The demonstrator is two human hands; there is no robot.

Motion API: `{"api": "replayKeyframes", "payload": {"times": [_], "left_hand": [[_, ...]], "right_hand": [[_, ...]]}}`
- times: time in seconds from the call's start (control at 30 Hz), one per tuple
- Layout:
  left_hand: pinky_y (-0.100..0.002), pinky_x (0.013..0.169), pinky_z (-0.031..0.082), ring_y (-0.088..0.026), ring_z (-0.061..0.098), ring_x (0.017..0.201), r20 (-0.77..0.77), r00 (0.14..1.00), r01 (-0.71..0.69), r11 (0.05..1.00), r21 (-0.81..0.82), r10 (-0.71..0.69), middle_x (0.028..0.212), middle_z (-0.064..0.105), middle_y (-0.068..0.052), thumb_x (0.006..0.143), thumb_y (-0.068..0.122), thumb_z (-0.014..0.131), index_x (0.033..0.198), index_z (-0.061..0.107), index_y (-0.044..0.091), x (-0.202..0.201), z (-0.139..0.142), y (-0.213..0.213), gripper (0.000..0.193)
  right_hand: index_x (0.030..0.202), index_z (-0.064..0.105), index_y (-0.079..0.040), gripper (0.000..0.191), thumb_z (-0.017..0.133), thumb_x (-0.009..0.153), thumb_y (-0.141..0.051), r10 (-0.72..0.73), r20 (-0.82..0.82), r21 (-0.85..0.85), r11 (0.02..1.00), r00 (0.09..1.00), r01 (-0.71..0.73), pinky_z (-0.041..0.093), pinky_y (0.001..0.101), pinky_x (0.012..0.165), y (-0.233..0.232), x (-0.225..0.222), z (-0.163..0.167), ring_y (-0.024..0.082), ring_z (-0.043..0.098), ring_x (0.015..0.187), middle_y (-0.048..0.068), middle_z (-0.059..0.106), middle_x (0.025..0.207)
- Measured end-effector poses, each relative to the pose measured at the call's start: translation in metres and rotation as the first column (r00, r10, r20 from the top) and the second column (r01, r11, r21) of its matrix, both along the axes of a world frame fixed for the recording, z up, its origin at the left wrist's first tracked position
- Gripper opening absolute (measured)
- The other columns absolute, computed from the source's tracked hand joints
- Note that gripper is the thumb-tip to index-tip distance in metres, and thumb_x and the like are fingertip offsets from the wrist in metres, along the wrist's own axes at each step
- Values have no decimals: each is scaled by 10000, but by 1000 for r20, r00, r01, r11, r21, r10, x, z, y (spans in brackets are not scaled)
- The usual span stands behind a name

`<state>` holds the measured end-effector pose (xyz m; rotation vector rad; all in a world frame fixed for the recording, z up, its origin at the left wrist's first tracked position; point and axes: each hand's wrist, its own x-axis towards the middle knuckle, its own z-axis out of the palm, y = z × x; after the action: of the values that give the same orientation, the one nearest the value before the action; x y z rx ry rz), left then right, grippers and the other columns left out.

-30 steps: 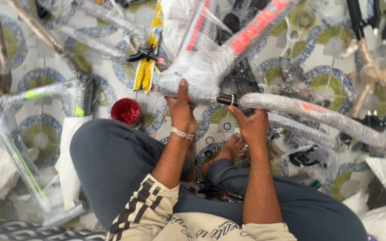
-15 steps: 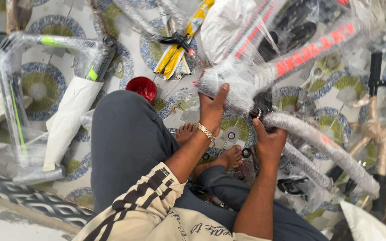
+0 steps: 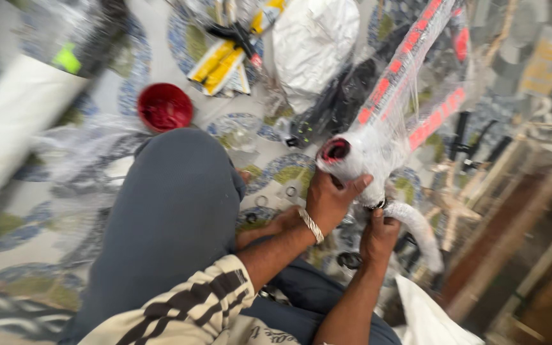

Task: The person sits on the floor and assembles a bicycle headset by inserting bearings into a fork steerer tube. They handle the metal tube, bearings, and a red lubricant, then use a hammer to tap the components into place.

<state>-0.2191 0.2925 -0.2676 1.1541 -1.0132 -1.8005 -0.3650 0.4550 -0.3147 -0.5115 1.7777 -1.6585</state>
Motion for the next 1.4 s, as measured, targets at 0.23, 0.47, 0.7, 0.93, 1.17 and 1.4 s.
{"api": "replayKeyframes", "payload": {"times": [0.23, 0.47, 0.7, 0.93, 1.17, 1.4], "left_hand": [[-421, 1107, 501, -337, 607, 1334, 19, 1000, 0, 985, -174, 4, 1441, 587, -199, 893, 366, 822, 1528, 424, 18, -11, 19, 20, 827], [-418, 1109, 503, -342, 615, 1331, 37, 998, 47, 992, -115, -43, 1445, 580, -198, 902, 389, 812, 1534, 410, 12, -17, 10, 23, 838], [-421, 1100, 501, -347, 607, 1334, 49, 997, 66, 989, -129, -60, 1456, 561, -199, 903, 381, 810, 1541, 399, 22, -16, 10, 21, 840], [-428, 1117, 490, -347, 593, 1341, 36, 998, 63, 985, -162, -58, 1458, 557, -199, 918, 313, 815, 1522, 426, 14, -14, 10, 19, 778], [-411, 1105, 512, -322, 624, 1317, 1, 998, 66, 990, -123, -67, 1445, 582, -188, 929, 318, 800, 1503, 454, 10, -14, 13, 17, 738], [-401, 1109, 514, -315, 627, 1326, 24, 998, 53, 992, -113, -51, 1458, 577, -185, 926, 332, 797, 1488, 465, 2, -15, 12, 16, 732]], "right_hand": [[1413, 508, 13, 663, 788, 940, -358, -7, 194, -30, 999, 981, 13, 423, 413, 1160, 24, -15, 0, 241, 573, 1314, 104, 606, 1423], [1429, 515, -9, 636, 790, 951, -326, -6, 223, -17, 1000, 975, 10, 405, 442, 1193, 37, -28, -10, 259, 567, 1343, 119, 605, 1442], [1418, 531, -26, 601, 801, 953, -294, -31, 217, -30, 999, 976, 38, 366, 421, 1220, 44, -33, -15, 229, 561, 1346, 97, 621, 1421], [1422, 517, -48, 636, 821, 937, -325, 13, 177, -30, 1000, 984, -8, 355, 434, 1212, 37, -33, -10, 236, 548, 1338, 88, 624, 1397], [1419, 502, -54, 665, 826, 924, -357, 36, 151, -12, 999, 988, -34, 336, 438, 1219, 27, -29, 0, 235, 526, 1360, 81, 605, 1411], [1365, 508, -89, 624, 842, 896, -330, 21, 128, -9, 1000, 992, -20, 349, 426, 1198, 28, -32, -2, 228, 541, 1327, 68, 616, 1369]]}}
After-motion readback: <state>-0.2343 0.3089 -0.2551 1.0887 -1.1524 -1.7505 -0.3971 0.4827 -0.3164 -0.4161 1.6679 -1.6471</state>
